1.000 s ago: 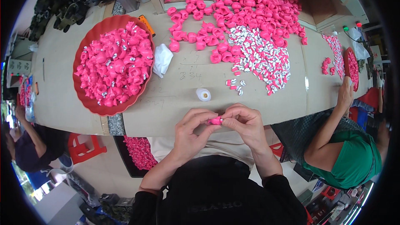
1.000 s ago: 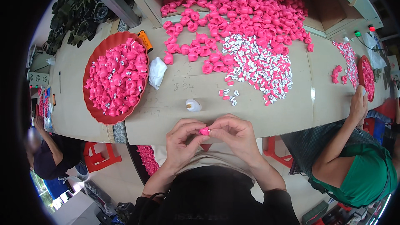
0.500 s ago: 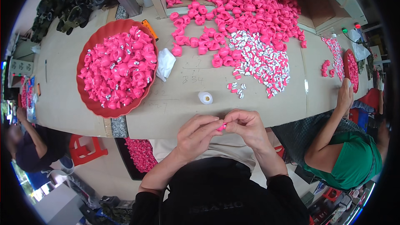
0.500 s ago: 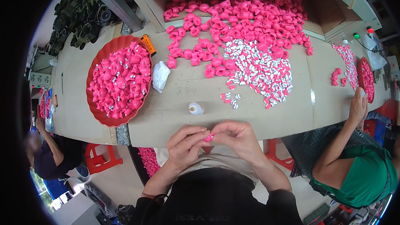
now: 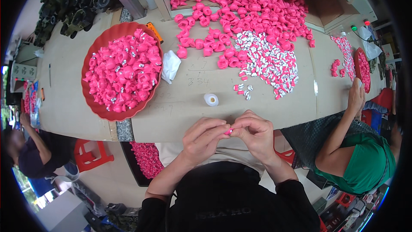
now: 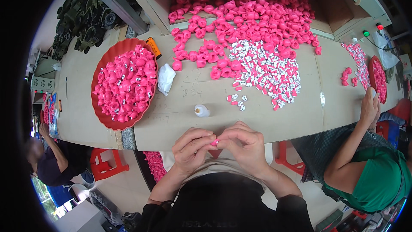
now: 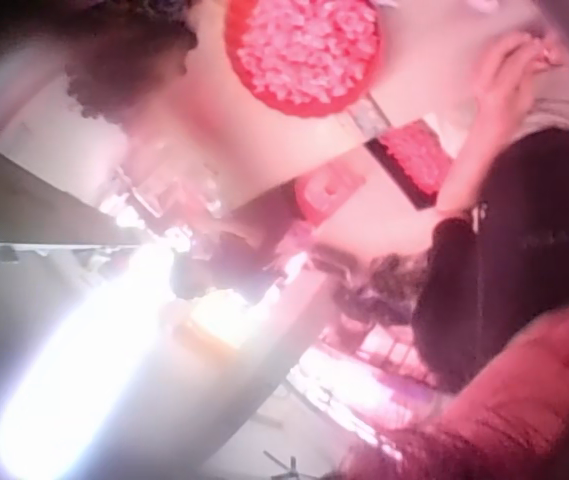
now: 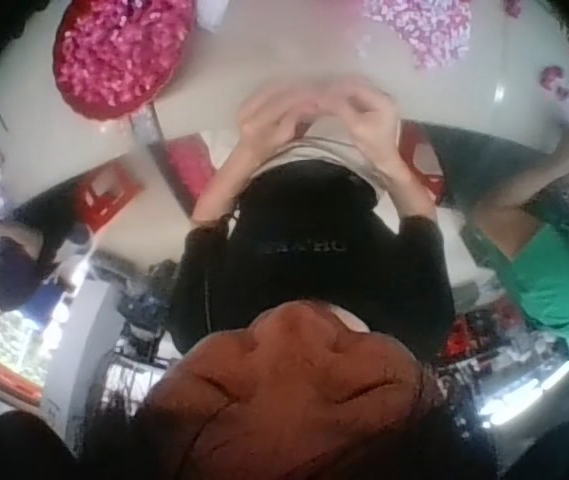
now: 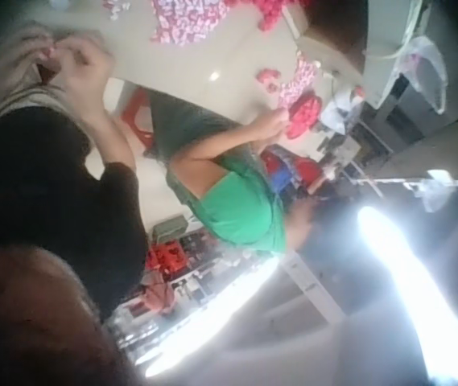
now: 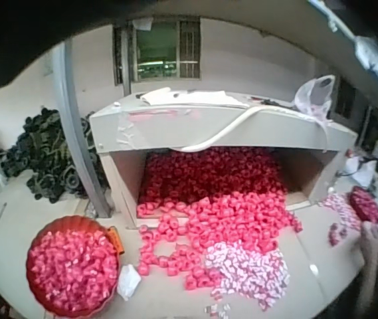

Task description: The person assembles toy pieces by applying glue from a bottle into the cavities of small plastic components and attaching face inserts into them by hand.

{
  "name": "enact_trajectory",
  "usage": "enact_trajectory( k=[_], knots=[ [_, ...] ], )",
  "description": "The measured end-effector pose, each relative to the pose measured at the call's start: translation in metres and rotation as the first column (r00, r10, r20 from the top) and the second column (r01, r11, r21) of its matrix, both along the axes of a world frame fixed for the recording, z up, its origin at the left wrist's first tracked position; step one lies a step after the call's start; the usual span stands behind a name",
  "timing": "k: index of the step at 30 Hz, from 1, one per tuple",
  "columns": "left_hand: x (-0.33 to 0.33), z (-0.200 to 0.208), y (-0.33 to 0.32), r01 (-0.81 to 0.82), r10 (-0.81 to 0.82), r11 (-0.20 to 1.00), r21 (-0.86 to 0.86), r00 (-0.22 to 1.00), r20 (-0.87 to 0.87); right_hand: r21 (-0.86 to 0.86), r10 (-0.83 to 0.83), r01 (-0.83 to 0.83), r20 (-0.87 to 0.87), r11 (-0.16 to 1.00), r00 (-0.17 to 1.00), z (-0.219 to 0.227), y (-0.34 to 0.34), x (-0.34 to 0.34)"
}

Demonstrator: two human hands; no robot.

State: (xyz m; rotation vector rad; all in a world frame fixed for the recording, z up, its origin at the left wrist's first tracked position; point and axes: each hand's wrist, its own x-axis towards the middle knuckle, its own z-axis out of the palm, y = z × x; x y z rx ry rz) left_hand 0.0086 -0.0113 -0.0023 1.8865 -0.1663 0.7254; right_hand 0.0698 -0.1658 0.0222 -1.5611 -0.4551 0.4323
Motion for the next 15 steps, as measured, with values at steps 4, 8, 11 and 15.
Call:
enact_trajectory(
  k=[4,8,11,15],
  knots=[
    [-0.002,-0.002,-0.001,0.013,-0.014,0.999,-0.033,1.0,-0.014,-0.002,-0.039,0.039,-0.06,0.999,0.997,0.004,0.002,-0.003],
    [-0.007,-0.003,-0.004,0.058,-0.119,0.965,-0.257,0.966,-0.229,-0.025,-0.035,0.033,-0.098,0.999,0.995,0.003,0.001,-0.001],
    [-0.01,-0.001,-0.009,-0.025,-0.442,0.457,-0.889,0.861,-0.251,0.134,-0.054,0.09,-0.251,0.987,0.967,0.006,0.006,-0.003],
    [-0.011,-0.001,-0.005,0.057,-0.519,0.457,-0.888,0.828,-0.214,0.031,-0.038,0.04,-0.063,0.999,0.997,0.007,0.003,0.002]
  ],
)
